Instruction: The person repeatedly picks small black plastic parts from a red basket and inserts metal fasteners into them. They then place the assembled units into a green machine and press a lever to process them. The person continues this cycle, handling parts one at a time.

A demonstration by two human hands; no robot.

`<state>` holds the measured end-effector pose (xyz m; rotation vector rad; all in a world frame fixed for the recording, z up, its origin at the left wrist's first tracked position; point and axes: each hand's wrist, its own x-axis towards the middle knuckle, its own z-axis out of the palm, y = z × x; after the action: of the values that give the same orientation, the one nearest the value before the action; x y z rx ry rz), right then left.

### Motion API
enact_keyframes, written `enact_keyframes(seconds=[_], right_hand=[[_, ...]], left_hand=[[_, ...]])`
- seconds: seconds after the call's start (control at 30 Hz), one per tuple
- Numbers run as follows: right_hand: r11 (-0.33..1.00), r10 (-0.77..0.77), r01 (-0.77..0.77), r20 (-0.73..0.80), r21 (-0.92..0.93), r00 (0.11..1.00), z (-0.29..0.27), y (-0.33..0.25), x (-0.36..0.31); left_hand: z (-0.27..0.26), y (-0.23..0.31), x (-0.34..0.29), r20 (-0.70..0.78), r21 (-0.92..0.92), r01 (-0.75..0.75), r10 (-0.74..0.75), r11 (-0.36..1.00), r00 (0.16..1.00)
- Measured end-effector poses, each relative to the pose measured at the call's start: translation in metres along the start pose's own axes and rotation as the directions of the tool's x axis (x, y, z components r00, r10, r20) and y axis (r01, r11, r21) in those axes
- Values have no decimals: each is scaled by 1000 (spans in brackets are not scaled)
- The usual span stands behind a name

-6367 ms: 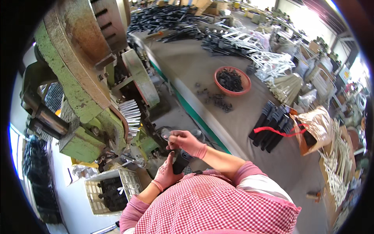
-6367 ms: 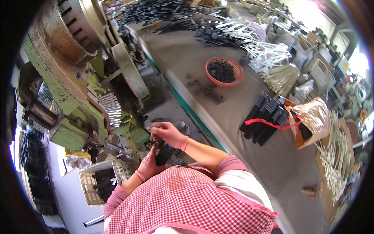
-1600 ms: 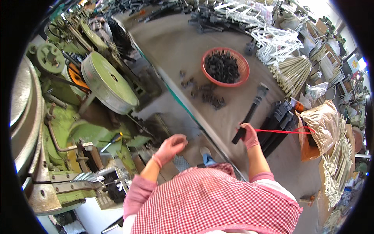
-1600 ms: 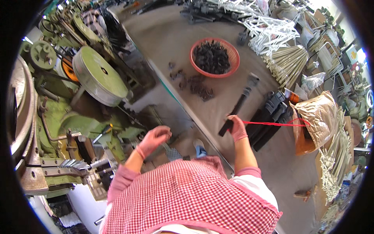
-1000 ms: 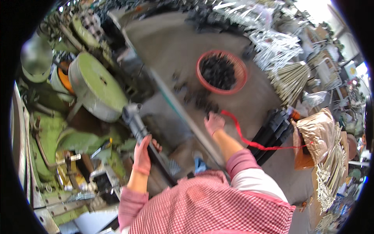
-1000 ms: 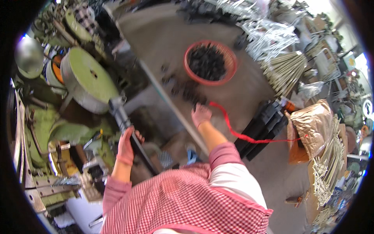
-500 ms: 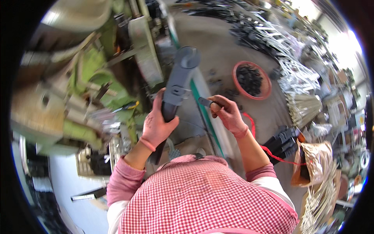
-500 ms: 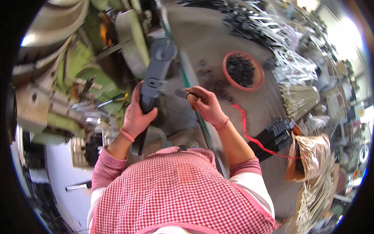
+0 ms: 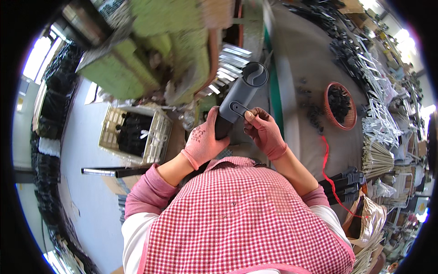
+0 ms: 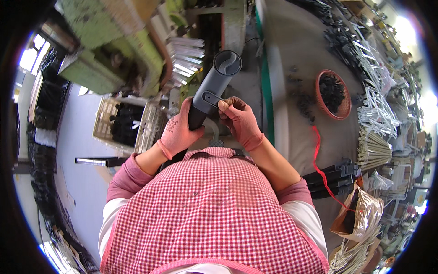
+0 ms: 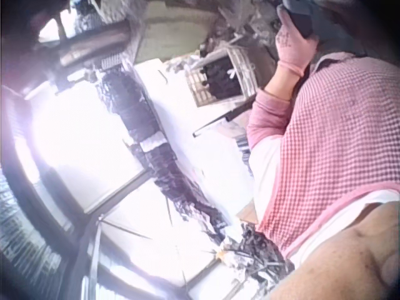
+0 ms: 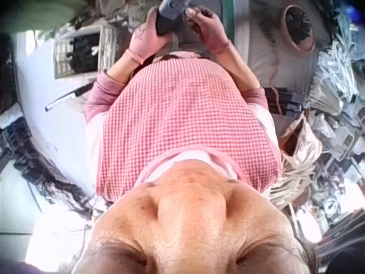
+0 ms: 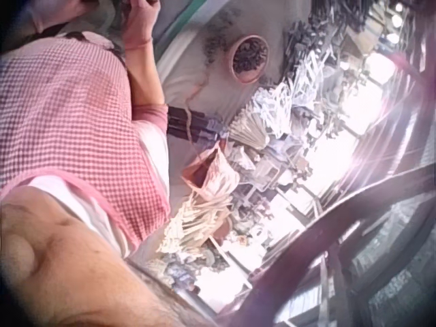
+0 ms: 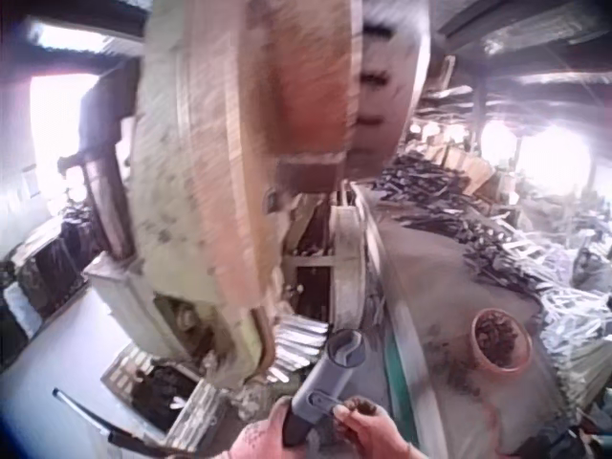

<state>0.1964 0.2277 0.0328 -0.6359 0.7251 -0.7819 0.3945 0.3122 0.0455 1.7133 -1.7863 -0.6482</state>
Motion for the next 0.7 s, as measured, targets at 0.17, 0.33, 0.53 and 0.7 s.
enact_keyframes(seconds=[0.17, 0.33, 0.53, 0.7], right_hand=[[974, 185, -201, 147, 103, 972, 15, 51, 32], [980, 9, -98, 449, 175, 894, 51, 83, 81], [982, -62, -29, 472, 184, 879, 81, 107, 107], [985, -21, -55, 426, 164, 904, 85, 112, 107]], left_hand=[[-14, -31, -39, -34, 62, 201, -199, 978, 979], [-39, -49, -59, -196, 92, 288, -266, 953, 944], [-53, -65, -64, -292, 186, 325, -264, 927, 920], [-58, -71, -58, -285, 348, 281, -185, 895, 941]])
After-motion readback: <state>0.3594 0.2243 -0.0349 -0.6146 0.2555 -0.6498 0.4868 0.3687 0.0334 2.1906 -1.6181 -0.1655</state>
